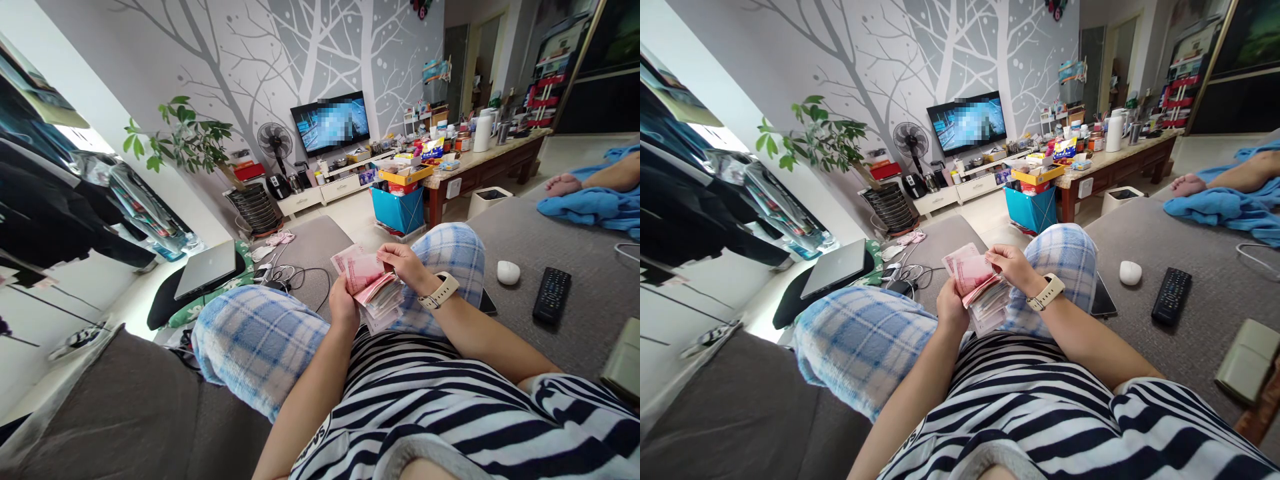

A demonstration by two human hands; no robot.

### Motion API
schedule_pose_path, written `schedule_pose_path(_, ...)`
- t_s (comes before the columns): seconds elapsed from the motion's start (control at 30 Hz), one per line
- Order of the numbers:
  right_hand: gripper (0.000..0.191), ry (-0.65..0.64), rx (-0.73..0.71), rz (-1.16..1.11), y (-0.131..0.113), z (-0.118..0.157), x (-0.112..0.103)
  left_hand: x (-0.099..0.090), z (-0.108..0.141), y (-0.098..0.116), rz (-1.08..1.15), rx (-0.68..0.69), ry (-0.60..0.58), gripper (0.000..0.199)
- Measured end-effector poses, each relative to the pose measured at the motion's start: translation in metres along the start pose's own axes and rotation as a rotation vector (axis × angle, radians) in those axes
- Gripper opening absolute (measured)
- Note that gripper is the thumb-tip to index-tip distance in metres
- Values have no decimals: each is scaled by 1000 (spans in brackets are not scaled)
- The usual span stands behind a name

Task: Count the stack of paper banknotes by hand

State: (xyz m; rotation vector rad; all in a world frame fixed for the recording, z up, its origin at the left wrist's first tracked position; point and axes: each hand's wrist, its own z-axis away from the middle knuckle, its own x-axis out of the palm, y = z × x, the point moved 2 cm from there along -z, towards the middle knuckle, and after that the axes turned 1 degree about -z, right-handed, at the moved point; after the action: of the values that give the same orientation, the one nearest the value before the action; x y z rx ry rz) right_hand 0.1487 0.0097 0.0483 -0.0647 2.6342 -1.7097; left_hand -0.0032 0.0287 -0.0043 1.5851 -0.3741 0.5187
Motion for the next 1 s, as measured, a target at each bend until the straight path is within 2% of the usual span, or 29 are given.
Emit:
schedule_pose_path(0.37,33,-67,17,-94,6,-2,2,3,4,2,26,-34,-58,29)
schedule_pose_path(0.47,36,-33,-5,-82,7,-2,1,5,7,5,16,-19,-61,25)
schedule_pose_path(0.67,37,74,44,-54,14,-6,-1,13,18,13,36,-105,-142,25)
schedule_pose_path(1.0,35,52,20,20,12,-5,-1,14,20,15,28,-89,-160,25)
